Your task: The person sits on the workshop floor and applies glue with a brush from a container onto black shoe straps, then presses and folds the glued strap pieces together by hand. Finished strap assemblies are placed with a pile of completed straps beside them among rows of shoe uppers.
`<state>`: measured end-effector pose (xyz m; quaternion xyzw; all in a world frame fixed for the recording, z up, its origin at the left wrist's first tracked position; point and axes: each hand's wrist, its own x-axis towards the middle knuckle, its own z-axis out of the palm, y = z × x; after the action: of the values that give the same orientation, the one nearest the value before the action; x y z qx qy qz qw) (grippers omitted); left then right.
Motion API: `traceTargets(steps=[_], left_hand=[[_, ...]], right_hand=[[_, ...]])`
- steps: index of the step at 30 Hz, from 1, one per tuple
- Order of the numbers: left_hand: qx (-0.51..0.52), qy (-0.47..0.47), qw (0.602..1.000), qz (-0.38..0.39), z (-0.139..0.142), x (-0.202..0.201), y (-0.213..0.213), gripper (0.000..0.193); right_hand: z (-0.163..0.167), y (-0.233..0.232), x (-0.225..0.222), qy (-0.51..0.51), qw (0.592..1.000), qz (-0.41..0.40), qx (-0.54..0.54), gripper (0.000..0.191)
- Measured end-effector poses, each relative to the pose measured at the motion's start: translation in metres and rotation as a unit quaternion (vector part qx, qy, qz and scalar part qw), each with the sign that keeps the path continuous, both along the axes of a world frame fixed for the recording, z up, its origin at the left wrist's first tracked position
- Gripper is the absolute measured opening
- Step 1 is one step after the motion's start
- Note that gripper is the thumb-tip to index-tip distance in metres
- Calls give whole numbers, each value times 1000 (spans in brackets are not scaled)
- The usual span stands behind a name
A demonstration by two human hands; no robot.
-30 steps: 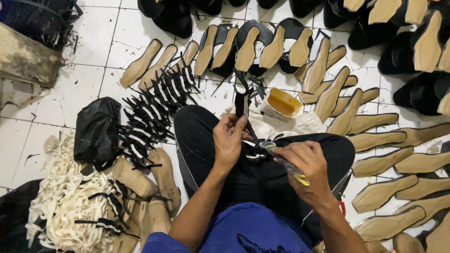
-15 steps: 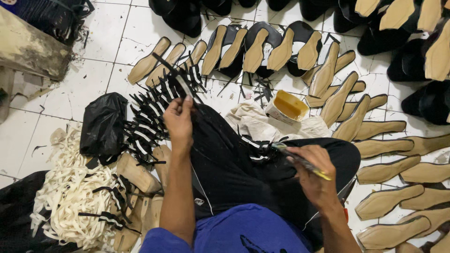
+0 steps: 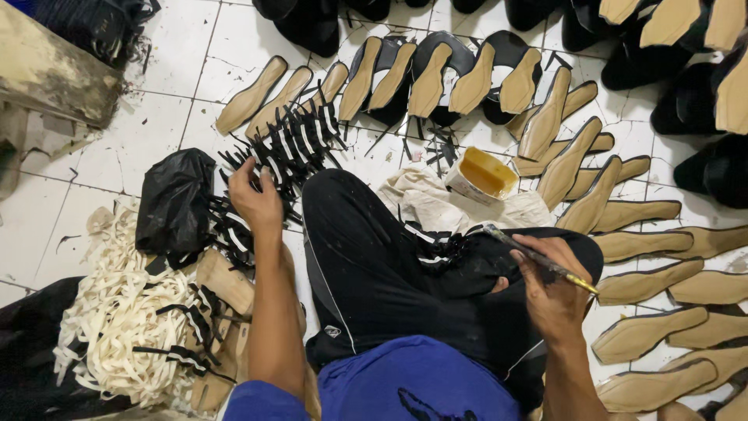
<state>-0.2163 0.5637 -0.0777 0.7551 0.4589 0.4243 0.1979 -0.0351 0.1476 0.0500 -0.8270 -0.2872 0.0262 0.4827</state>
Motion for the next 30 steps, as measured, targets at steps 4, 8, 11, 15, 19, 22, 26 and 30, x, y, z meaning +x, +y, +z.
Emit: traceTargets(steps=[4,8,11,15,19,22,26,30], left_hand=[[38,-29,990,-134,43,52,-61,25],[-69,-64,932,-349,38,110,-135,25],[-193,11,859,-475,4,137,-180,27],[-140,96,878,-448,-51,150,-230,24],[-141,291,838,-438,-85,150,-238,33],[-146,251,844,-451,-86,150,-233,19],[-178,66,873,-449,-52,145,-228,15],[-246,-62,855,-452,11,127,-232,18]], right_hand=[[-2,-1,-1,2,1000,-20,16,22],[-5,-9,-4,0,998,-51,26,22],[-8,-17,-4,7,997,-75,12,21],[-14,-25,-3,4,995,-95,24,20],[-21,-28,-1,15,994,-99,33,20],[-27,-28,0,18,994,-100,39,20],[-42,-27,1,105,978,-131,124,24],[-56,-27,12,163,951,-136,224,28]])
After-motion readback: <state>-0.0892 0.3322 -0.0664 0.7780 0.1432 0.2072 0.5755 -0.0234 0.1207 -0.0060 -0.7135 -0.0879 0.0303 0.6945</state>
